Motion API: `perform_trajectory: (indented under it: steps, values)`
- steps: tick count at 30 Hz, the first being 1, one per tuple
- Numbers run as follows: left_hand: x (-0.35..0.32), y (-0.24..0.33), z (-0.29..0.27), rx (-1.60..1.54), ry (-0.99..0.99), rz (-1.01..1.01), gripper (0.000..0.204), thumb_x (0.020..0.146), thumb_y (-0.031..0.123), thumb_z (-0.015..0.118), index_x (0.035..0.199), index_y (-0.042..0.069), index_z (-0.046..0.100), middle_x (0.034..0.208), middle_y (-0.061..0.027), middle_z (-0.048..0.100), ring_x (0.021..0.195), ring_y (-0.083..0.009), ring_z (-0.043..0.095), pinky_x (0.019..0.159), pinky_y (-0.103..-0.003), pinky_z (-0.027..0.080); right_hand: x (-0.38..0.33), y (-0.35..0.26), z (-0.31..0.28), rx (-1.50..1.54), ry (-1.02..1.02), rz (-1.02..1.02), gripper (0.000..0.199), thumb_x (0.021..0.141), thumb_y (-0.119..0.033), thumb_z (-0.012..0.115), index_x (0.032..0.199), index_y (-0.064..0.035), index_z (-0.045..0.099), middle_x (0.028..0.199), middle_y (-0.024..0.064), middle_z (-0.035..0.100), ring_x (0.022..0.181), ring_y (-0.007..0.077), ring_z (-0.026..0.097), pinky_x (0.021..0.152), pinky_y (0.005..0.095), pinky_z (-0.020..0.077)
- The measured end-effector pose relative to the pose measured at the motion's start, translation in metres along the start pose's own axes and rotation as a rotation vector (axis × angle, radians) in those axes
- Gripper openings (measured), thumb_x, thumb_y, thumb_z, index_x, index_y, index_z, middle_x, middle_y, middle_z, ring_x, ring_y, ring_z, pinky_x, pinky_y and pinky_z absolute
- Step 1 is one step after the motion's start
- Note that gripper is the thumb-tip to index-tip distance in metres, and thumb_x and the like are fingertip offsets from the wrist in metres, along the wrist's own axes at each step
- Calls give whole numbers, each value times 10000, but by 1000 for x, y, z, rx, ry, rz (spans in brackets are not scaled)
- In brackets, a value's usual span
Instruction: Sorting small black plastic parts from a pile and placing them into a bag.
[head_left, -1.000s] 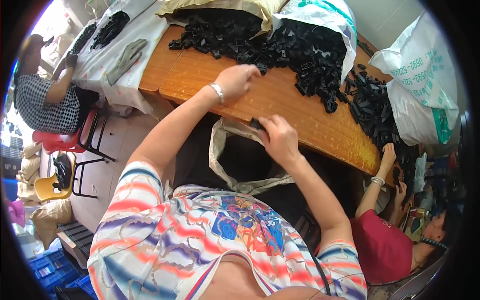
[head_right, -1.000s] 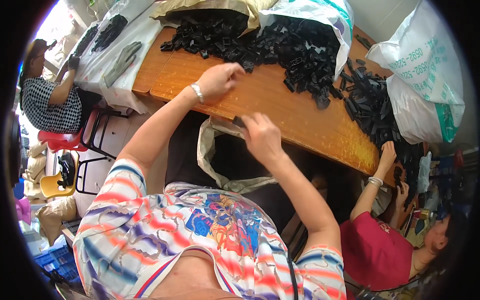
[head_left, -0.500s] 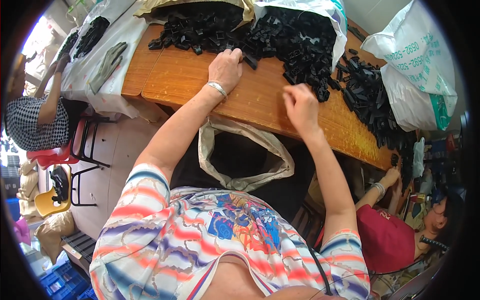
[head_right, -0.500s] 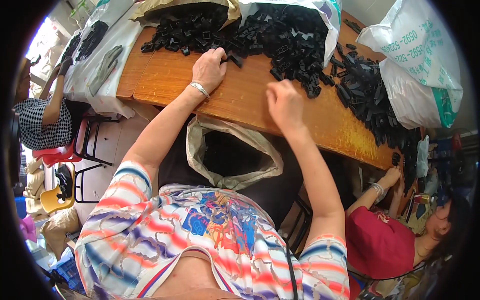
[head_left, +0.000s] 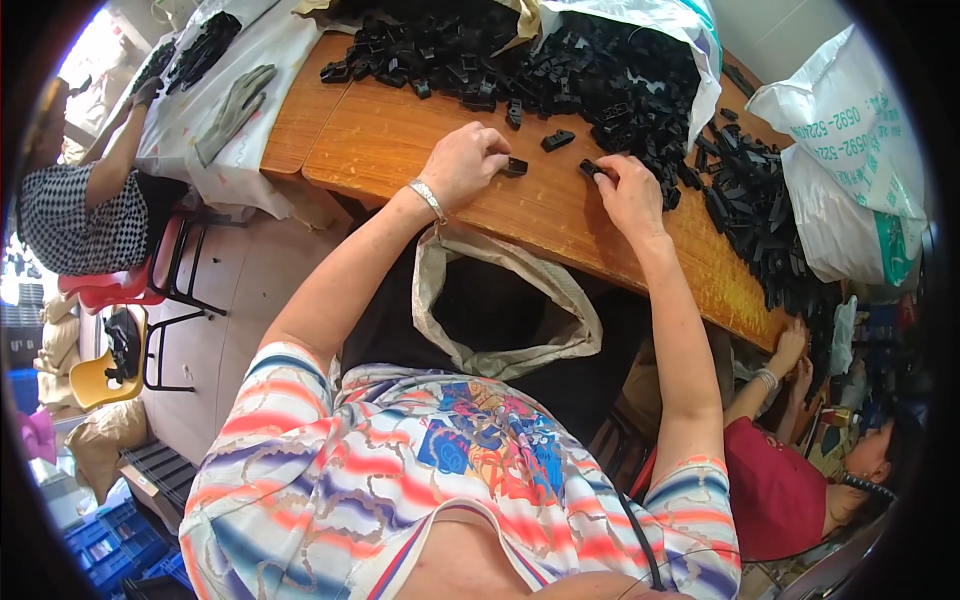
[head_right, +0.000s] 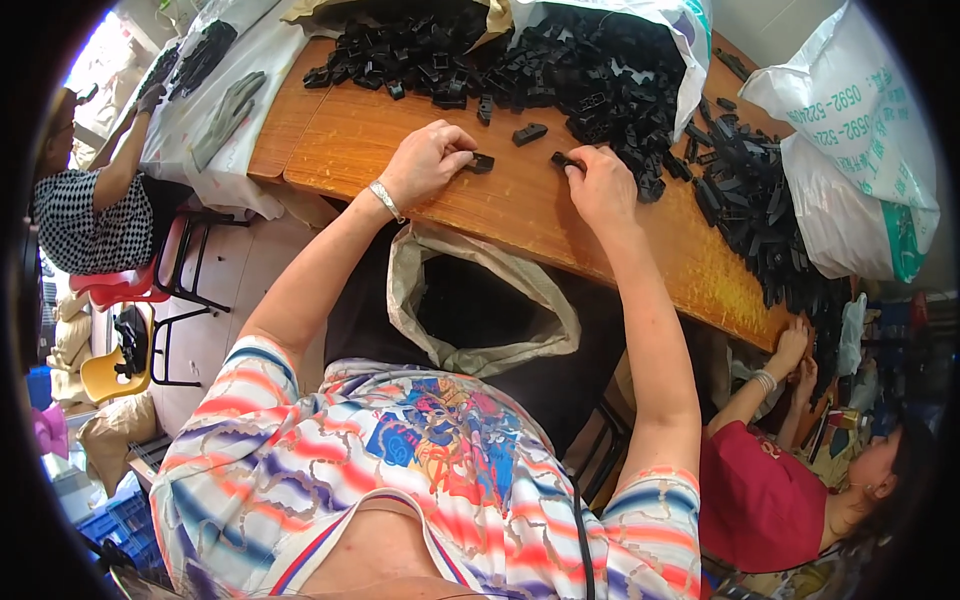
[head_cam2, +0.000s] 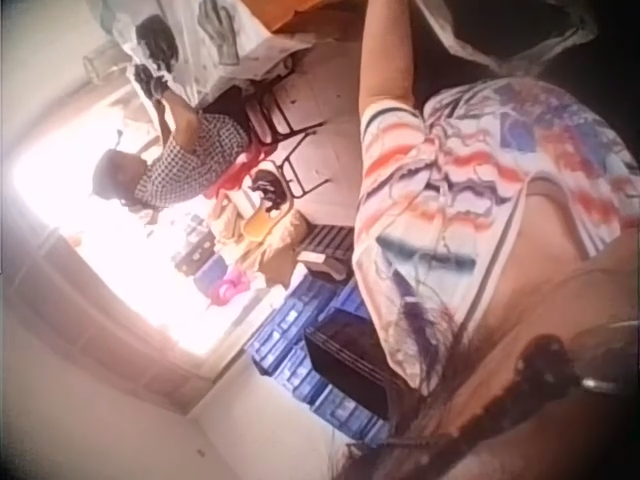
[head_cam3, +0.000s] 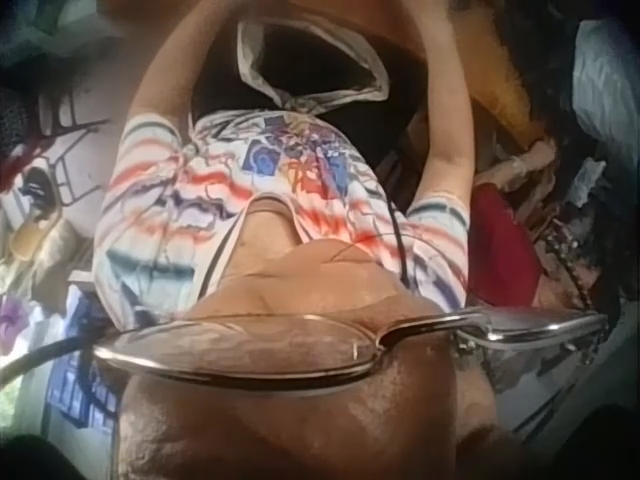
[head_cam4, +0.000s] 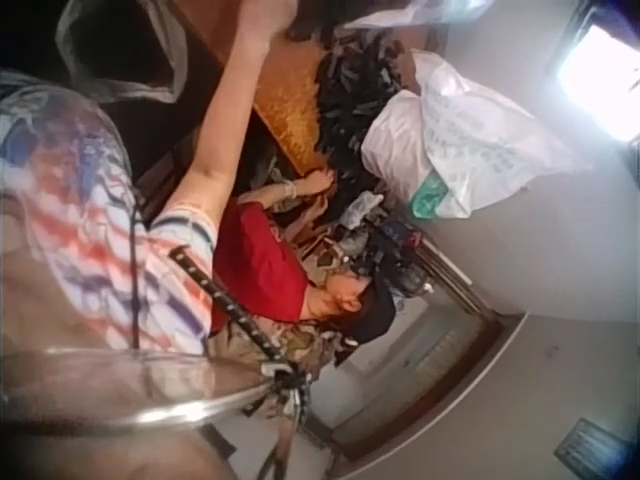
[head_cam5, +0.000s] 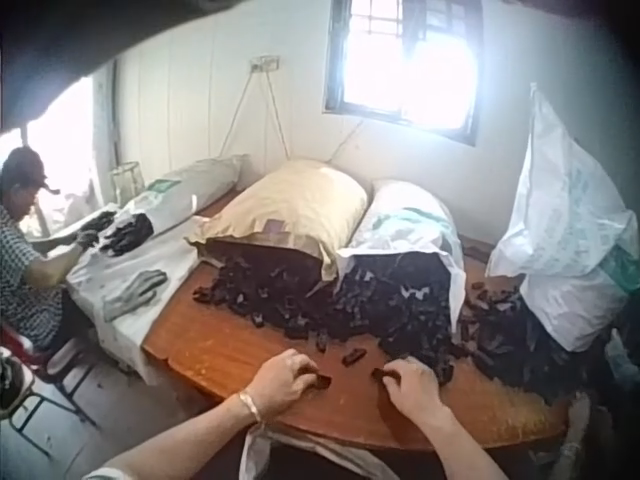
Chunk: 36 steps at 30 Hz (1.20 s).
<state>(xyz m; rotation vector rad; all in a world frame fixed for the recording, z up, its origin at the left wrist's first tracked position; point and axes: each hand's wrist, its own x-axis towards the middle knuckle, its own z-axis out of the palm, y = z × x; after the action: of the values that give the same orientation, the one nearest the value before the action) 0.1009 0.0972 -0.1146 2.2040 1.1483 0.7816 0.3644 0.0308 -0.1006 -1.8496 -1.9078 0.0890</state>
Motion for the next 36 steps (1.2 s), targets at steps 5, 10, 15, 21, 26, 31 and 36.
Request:
perform_trajectory:
  steps: [5, 10, 15, 21, 26, 31, 36]
  values:
    - [-11, 5, -5, -88, -48, 43, 260, 809, 184, 734, 1004, 17, 689, 989, -125, 616, 935, -294, 611, 856, -375, 508, -14, -4, 10, 69, 3, -41, 222, 858, -132, 711, 1060, -39, 698, 1013, 138, 661, 831, 321, 665, 753, 397, 524]
    - [-10, -4, -4, 68, -12, 81, 272, 777, 142, 761, 1017, 37, 686, 1004, -120, 606, 984, -294, 585, 872, -379, 500, -22, -20, 8, 115, 3, -43, 236, 851, -184, 722, 1045, -51, 696, 988, 137, 652, 845, 349, 658, 734, 426, 531]
    - [-10, -9, 2, 76, 43, 141, 250, 771, 134, 761, 993, 47, 687, 963, -103, 604, 958, -282, 583, 857, -372, 495, -18, -33, 11, 56, 21, -48, 199, 836, -110, 718, 1010, -25, 671, 986, 149, 648, 839, 360, 656, 725, 432, 530]
    - [-11, -11, 4, 64, 84, 172, 240, 766, 129, 761, 981, 54, 685, 937, -90, 605, 926, -268, 587, 830, -365, 496, -2, -68, 25, 210, 47, -241, 196, 829, -66, 700, 1017, -19, 666, 982, 159, 634, 840, 376, 652, 732, 440, 532]
    - [-11, -11, 5, 44, 84, 142, 229, 768, 135, 764, 971, 56, 694, 943, -88, 612, 930, -269, 595, 831, -366, 498, 8, -76, 34, 152, 36, -353, 178, 831, -46, 689, 1006, -25, 673, 920, 152, 605, 790, 365, 651, 702, 420, 548]
    - [-11, -10, 2, 30, 27, 84, 230, 786, 145, 741, 992, 50, 704, 1003, -100, 623, 1020, -292, 583, 892, -384, 490, 9, -86, 33, -125, -74, -435, 148, 834, -32, 636, 973, 16, 651, 935, 143, 581, 821, 318, 665, 712, 380, 573]
    - [-9, -13, 2, 31, 62, 121, 250, 769, 144, 758, 993, 52, 698, 949, -86, 620, 935, -261, 606, 831, -359, 507, -2, -93, 47, -467, -95, -532, 221, 823, -35, 596, 1015, 69, 633, 1046, 149, 550, 960, 261, 630, 746, 324, 583]
